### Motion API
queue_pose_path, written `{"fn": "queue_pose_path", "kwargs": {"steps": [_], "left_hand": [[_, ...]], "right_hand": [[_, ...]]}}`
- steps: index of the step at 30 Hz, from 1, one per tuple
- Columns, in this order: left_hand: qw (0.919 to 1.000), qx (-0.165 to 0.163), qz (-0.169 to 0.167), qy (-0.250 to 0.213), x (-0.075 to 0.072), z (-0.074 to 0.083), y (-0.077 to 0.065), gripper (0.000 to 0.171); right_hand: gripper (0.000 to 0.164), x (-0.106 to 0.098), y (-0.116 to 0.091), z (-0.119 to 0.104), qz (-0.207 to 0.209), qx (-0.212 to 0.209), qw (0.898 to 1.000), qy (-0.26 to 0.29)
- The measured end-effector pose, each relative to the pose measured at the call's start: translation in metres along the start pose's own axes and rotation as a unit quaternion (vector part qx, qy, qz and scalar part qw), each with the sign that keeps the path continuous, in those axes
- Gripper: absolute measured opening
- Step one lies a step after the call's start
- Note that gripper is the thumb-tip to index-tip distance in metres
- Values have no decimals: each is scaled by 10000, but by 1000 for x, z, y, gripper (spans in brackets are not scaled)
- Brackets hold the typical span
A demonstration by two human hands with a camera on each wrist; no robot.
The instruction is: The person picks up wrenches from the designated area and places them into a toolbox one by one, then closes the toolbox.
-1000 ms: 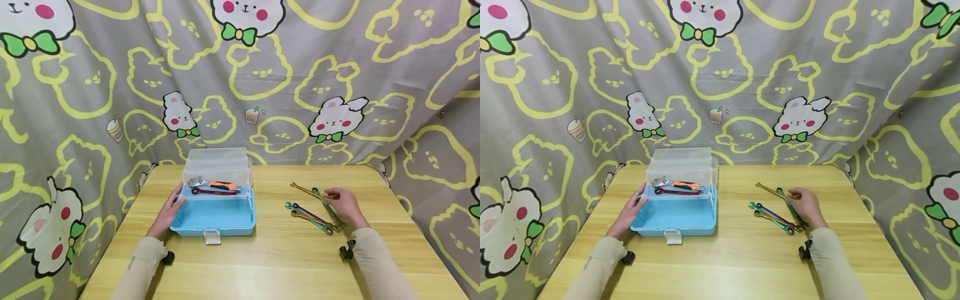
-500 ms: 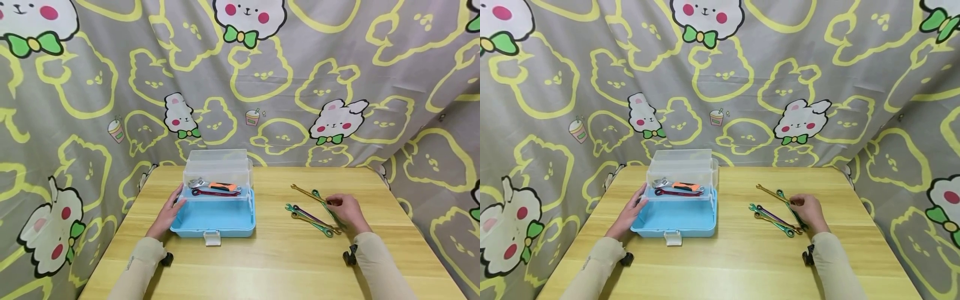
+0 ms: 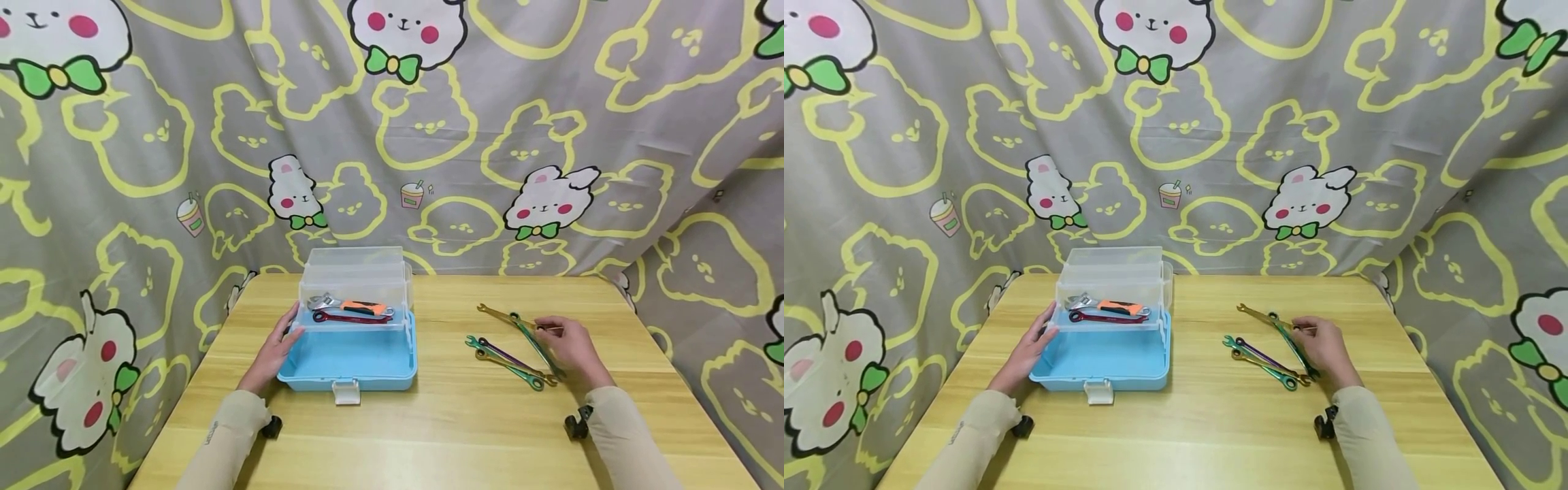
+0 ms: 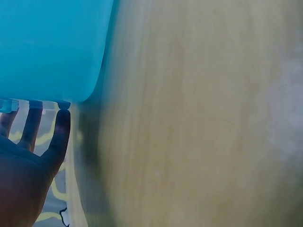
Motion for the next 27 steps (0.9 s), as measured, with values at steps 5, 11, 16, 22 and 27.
{"fn": "queue_pose_path", "kwargs": {"steps": [5, 11, 16, 22, 27], "left_hand": [[10000, -2, 3, -22, 0, 0, 0, 66], [10000, -48, -43, 11, 0, 0, -1, 68], [10000, -50, -43, 42, 2, 2, 0, 68], [9999, -110, -63, -28, 4, 1, 1, 69], [9999, -113, -17, -110, 2, -1, 1, 68]], "right_hand": [[34, -6, 0, -5, 123, 302, 9989, 327], [33, -3, 0, -10, -121, 465, 9983, 342], [47, 2, -2, -12, -546, 530, 9933, 874], [51, 15, -4, -8, -1077, 785, 9309, 3400], [28, 24, -4, -12, -1316, 851, 8431, 5143]]}}
Point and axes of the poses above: each hand's wrist, its own y-axis towards the middle knuckle, its own x-axis out of the palm, z = x × y, the point moved 8 cm from there along y, towards the middle knuckle, and after that the axes turned 3 degrees about -x, right-handed, at the moved point
